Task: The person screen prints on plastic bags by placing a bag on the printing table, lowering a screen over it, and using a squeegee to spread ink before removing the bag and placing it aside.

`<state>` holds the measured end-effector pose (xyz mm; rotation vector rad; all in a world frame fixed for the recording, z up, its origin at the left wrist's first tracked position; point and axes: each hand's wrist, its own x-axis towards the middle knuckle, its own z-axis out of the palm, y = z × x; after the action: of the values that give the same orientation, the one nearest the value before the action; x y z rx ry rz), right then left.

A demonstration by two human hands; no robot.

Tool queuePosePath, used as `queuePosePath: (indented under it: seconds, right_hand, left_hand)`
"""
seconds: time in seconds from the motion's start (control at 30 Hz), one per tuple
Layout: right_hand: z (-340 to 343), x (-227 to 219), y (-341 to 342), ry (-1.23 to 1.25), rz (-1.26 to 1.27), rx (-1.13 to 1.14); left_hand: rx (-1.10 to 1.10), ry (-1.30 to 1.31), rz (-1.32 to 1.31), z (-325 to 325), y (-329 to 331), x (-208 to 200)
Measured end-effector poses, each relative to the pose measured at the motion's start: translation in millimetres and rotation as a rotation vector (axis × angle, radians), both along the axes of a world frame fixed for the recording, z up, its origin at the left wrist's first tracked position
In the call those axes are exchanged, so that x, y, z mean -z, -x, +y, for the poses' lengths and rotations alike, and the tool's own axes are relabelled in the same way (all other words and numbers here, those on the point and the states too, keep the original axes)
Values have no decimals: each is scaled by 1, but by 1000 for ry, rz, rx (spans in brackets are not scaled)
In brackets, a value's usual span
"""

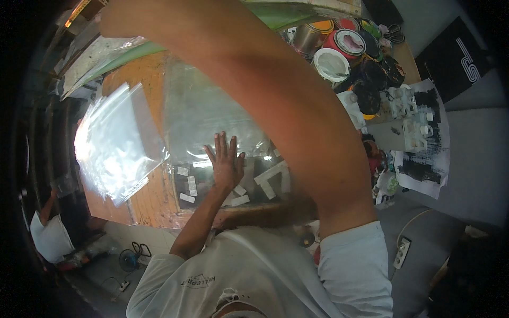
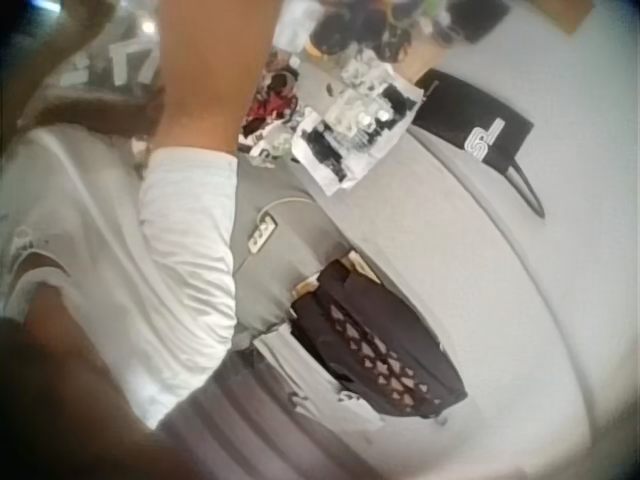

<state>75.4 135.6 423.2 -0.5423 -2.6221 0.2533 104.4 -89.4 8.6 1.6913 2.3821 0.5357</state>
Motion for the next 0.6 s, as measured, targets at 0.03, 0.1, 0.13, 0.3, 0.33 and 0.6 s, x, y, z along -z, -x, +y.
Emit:
queuePosePath:
  seconds: [0.03,0.1,0.13,0.3,0.33,0.6]
  right_hand:
    - [1,1,-2,34,-8,-47]
    - [2,3,-7,147,9,-115]
    - [0,5,-8,161,26,-105]
    - [-11,8,-12,160,26,-21]
    - [-12,6,-12,193,9,-21]
    - [-15,23,-2,112,273,-35]
  left_hand:
    - [9,-6,-8,-1,0,0]
    - [8,-17,-9,-3,-1,1]
    - [12,-42,-5,-4,-1,2]
    - [26,-59,-15,-5,1,8]
    - [32,-60,-18,-6,1,9]
    - [-6,-89,-171,-4,7,-27]
